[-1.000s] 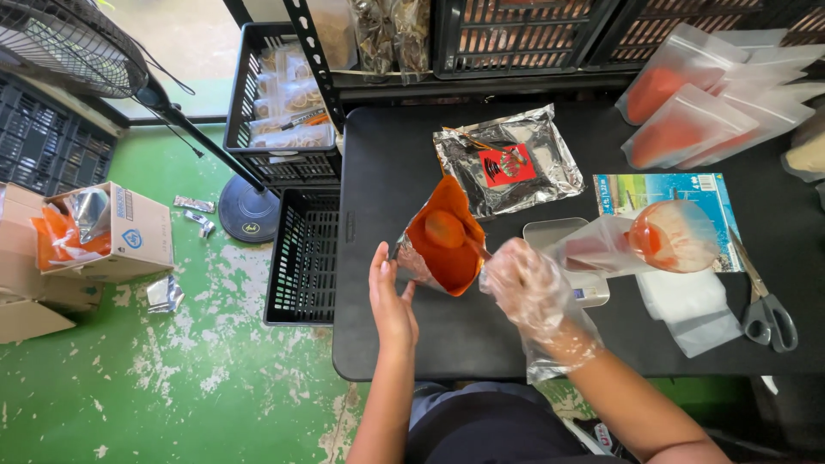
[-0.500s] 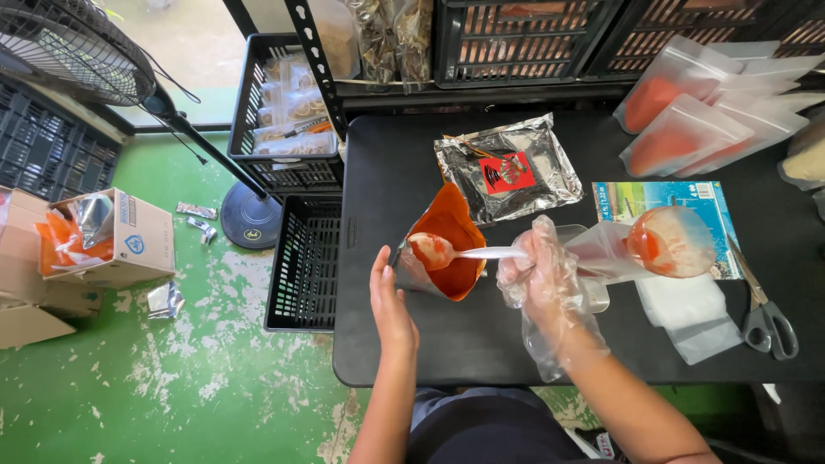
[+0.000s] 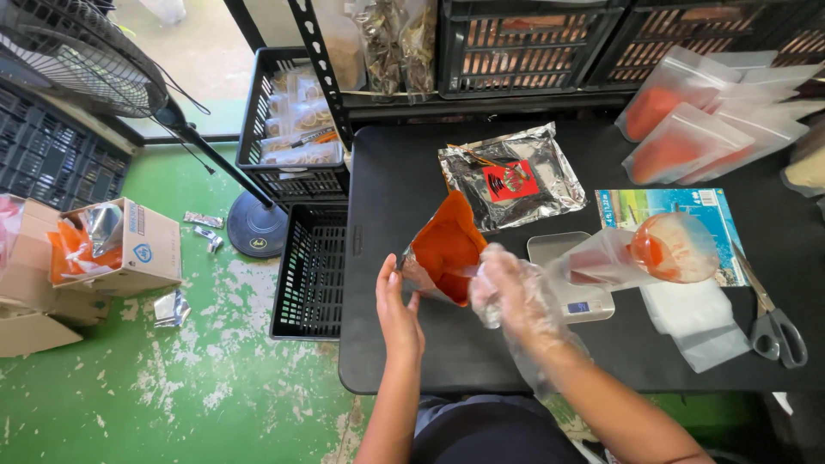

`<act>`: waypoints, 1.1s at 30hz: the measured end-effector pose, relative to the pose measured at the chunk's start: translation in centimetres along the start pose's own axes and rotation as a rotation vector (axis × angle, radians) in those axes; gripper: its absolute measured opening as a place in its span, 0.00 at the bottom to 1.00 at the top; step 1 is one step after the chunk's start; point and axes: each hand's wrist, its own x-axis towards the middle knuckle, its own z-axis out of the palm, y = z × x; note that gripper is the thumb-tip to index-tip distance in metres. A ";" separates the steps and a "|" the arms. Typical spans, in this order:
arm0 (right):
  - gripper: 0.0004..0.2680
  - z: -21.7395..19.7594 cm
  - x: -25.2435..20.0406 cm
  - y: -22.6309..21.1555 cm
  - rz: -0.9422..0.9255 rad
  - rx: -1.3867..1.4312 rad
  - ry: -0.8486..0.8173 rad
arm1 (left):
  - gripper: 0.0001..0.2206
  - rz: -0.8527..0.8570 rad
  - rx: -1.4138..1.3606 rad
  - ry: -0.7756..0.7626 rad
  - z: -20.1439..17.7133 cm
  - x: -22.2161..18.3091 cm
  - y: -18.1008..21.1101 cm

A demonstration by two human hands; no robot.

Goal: The person fills small plastic pouches with red powder by scooping the powder from a large bag using a spoon and transferring it into the pouches through a funnel.

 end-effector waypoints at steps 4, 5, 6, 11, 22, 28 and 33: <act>0.16 -2.0 2.2 -0.9 -0.016 0.266 0.056 | 0.27 0.015 0.045 -0.025 0.3 0.0 0.5; 0.22 -3.4 3.1 0.3 0.008 0.298 -0.012 | 0.26 0.024 0.106 -0.035 0.3 -0.4 0.7; 0.22 -2.4 1.5 -1.1 0.006 0.298 -0.008 | 0.26 0.022 0.106 -0.039 0.2 -0.7 0.7; 0.18 -1.7 0.0 -3.0 -0.175 0.170 0.178 | 0.26 0.079 0.149 -0.033 0.4 -0.6 1.0; 0.17 -4.9 0.0 -3.5 -0.223 0.247 0.105 | 0.25 0.309 0.030 0.005 0.7 -2.6 2.7; 0.14 -6.5 -1.2 -7.2 -0.279 0.479 0.151 | 0.23 0.542 0.065 -0.051 3.7 -6.0 4.4; 0.18 -9.6 -3.9 -11.4 -0.258 0.423 0.401 | 0.22 0.637 0.080 -0.213 6.8 -7.9 2.8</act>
